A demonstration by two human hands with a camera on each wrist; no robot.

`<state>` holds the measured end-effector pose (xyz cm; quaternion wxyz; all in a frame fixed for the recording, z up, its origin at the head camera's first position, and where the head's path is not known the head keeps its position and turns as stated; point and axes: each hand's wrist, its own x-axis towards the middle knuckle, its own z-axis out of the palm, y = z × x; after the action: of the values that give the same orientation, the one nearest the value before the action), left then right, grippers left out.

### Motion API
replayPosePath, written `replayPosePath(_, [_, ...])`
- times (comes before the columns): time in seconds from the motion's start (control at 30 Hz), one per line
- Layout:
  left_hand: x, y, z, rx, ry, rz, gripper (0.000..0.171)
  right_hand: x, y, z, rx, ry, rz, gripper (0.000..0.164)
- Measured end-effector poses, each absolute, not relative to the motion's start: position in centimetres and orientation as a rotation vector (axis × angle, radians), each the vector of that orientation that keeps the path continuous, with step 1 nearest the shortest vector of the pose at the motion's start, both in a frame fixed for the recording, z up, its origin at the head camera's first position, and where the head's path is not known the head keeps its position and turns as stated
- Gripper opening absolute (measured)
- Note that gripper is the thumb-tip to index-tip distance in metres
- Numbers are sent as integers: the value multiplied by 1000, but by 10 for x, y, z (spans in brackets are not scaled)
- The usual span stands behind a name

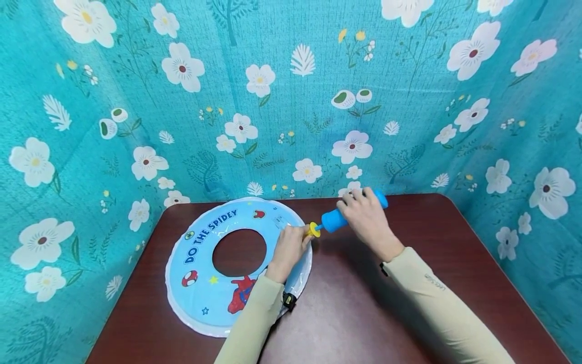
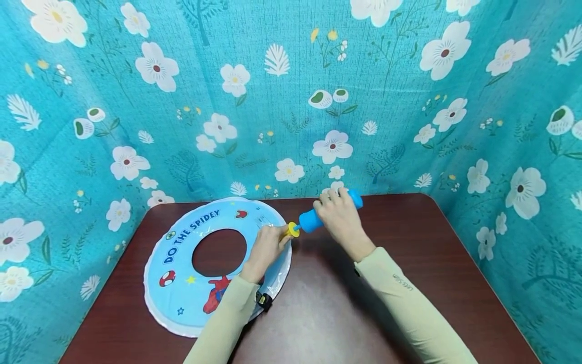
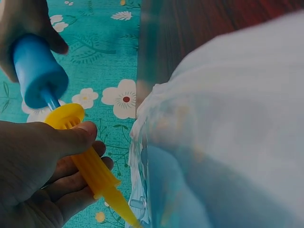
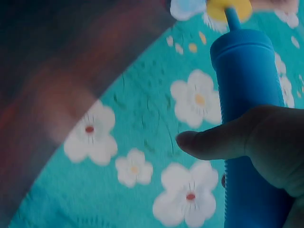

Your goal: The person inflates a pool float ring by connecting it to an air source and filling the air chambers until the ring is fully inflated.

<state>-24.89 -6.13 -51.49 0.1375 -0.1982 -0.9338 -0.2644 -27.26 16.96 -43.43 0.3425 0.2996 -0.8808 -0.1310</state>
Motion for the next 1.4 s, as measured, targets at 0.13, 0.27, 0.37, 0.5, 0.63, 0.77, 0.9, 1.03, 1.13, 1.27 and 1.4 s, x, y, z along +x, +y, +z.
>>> replayPosePath(0.13, [-249, -61, -516, -587, -2707, -729, 18, -271, 155, -449, 810, -2311, -362, 26])
replayPosePath(0.27, [-249, -60, -516, -587, -2717, -702, 17, -271, 150, -456, 826, -2343, -354, 29])
replayPosePath(0.37, [-249, -60, -516, -584, -2723, -721, 15, -271, 152, -453, 824, -2362, -349, 31])
replayPosePath(0.5, [-249, -59, -517, -572, -2732, -733, 14, -272, 167, -441, 810, -2374, -337, 32])
replayPosePath(0.63, [-250, -59, -518, -561, -2737, -721, 14, -274, 192, -422, 806, -2352, -302, 31])
replayPosePath(0.77, [-250, -59, -517, -564, -2728, -726, 12, -275, 219, -402, 813, -2314, -268, 32])
replayPosePath(0.9, [-250, -60, -515, -567, -2718, -733, 11, -275, 238, -387, 799, -2284, -253, 32])
replayPosePath(1.03, [-250, -60, -515, -579, -2720, -752, 14, -273, 242, -384, 780, -2269, -256, 28])
replayPosePath(1.13, [-250, -60, -516, -580, -2728, -769, 15, -273, 232, -390, 781, -2267, -272, 27])
replayPosePath(1.27, [-251, -61, -517, -569, -2716, -791, 14, -275, 206, -406, 782, -2266, -297, 28])
replayPosePath(1.4, [-253, -58, -517, -598, -2685, -770, 12, -276, 185, -427, 776, -2265, -307, 20])
